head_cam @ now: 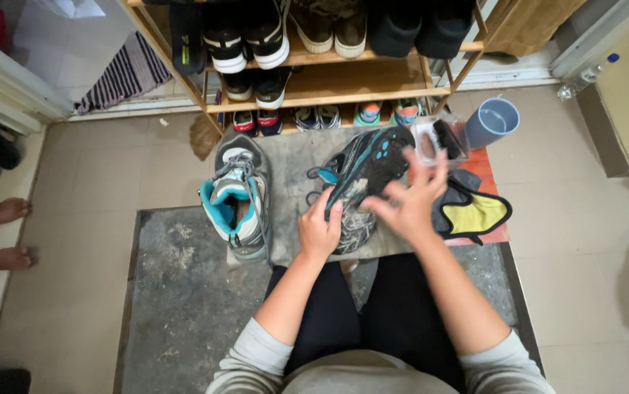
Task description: The person scrubs the sole of a black and teal hiking shoe with a brush, repeatedly dipping the brush into a container of liquid. They focus on the tread and edges of the sole throughout the clip.
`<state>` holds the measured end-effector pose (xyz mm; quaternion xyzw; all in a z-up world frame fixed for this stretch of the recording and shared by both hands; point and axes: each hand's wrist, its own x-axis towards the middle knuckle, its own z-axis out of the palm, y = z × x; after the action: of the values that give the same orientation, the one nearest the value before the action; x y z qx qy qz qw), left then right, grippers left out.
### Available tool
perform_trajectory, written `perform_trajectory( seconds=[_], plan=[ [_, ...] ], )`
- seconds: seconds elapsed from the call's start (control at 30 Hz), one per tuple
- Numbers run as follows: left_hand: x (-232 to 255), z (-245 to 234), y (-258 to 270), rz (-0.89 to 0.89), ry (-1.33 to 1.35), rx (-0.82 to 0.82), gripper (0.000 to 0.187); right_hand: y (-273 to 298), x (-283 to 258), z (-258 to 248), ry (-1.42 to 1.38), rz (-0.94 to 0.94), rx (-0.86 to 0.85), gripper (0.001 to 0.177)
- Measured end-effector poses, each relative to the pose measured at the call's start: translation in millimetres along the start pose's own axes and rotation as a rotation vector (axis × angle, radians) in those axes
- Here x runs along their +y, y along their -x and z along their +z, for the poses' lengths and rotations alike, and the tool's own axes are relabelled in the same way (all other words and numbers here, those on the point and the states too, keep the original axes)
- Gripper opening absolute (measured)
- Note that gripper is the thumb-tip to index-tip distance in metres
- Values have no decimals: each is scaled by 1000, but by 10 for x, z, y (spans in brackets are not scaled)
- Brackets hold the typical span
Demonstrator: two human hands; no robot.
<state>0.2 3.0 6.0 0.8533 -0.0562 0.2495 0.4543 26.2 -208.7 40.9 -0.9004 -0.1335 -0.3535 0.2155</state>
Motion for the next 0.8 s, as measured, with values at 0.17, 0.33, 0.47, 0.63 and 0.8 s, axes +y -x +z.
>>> perform_trajectory(
  seconds=[0.17,0.33,0.47,0.63,0.8],
  plan=[
    [73,-55,-62,17,6,-16,42,47,-202,-96,-63,-25,-71,50],
    [176,-129,-119,2,14,-66,44,74,-89,-177,-26,77,15,51],
    [236,-186,-198,-56,35,-161,48,22,-121,-191,-33,155,-30,48],
    [62,-127,-148,-57,-20,-305,59,-207,-144,-240,-50,39,5,49],
    [62,-127,-170,-69,-31,-349,62,-247,-78,-228,-64,35,-49,49]
  ],
)
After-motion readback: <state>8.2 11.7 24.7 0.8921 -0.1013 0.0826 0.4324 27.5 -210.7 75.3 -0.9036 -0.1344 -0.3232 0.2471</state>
